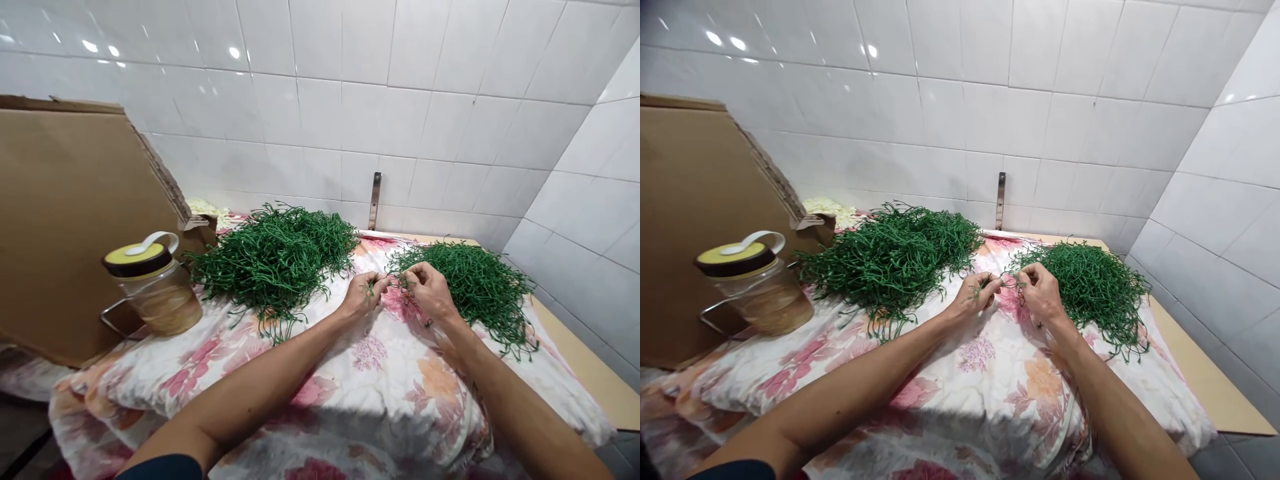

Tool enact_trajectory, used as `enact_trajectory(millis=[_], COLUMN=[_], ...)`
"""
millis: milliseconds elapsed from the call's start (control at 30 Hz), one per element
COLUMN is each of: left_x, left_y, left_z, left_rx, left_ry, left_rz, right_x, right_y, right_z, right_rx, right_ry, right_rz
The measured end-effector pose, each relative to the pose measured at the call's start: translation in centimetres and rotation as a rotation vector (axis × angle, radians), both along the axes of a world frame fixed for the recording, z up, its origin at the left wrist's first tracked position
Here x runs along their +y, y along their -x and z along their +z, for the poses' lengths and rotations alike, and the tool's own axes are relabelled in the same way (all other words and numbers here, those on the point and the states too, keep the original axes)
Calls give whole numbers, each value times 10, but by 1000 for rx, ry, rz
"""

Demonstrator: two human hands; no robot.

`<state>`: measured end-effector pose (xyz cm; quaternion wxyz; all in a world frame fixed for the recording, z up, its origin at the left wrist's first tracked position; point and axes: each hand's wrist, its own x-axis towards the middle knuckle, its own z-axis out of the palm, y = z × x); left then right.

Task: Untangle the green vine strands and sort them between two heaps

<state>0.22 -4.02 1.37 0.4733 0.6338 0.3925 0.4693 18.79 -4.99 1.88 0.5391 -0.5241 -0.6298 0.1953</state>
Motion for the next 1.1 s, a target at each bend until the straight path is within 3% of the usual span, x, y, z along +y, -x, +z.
enact_trajectory(millis=[133,267,500,667,1100], left_x=[6,7,1,3,3], left_y=[2,1,-1,-4,-4], left_z=[-3,-6,-2,-8,-7], left_rx=[-208,-242,-286,-275,-317], left_ry=[233,347,345,331,351], left_rz=[-33,-98,-165,-179,-150], right_x=[-2,-6,-8,-11,-9], right_y=[4,0,6,10,13], right_z=[1,5,4,0,-6], right_rx=[155,233,138,145,185], right_ry=[58,214,310,432,297], right_rz=[90,133,297,454,290])
